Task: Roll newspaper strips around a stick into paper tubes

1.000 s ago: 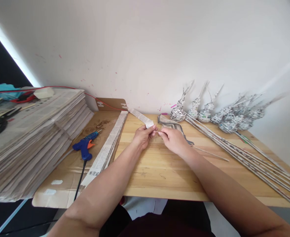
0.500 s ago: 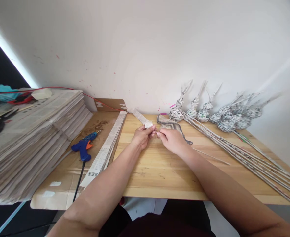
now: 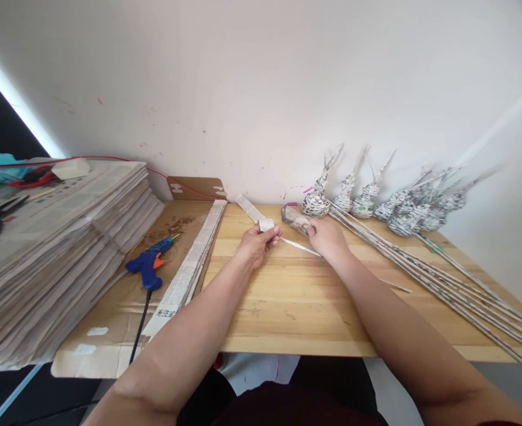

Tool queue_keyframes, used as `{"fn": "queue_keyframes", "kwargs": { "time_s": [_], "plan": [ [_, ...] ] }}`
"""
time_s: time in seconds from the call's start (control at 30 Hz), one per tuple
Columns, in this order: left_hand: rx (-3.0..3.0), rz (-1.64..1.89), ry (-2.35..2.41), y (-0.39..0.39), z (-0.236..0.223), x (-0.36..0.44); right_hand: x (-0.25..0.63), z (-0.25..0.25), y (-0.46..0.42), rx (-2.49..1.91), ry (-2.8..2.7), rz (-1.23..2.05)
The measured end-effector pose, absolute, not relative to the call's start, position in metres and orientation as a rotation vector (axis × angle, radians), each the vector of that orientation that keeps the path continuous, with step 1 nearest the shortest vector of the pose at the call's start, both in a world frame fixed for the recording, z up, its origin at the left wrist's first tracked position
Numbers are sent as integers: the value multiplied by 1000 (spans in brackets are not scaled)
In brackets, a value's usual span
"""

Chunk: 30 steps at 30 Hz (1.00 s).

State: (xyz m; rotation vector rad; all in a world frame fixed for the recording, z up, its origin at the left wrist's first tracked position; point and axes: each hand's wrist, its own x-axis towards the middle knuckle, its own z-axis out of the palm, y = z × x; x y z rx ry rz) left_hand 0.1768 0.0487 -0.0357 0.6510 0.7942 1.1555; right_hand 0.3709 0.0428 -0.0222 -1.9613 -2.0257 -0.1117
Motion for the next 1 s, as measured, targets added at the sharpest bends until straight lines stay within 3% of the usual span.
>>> {"fn": "queue_keyframes", "kwargs": {
  "time_s": [0.2,0.37,0.5,0.67,1.0],
  "plan": [
    [682,1115,783,48,-37,178,374,-21,45,-1991,-1832,-142],
    [667,1094,771,46,-36,178,362,-7,32,-1495,-1731,-230],
    [672,1101,740,46,-36,178,339,-7,16,-1321,-1919,67],
    [680,1126,737,48,-38,177,325,-19,12,-1284,-1955,359],
    [661,1158,778,49,-36,177,335,-9,15,-1423,-2095,237]
  ]
}}
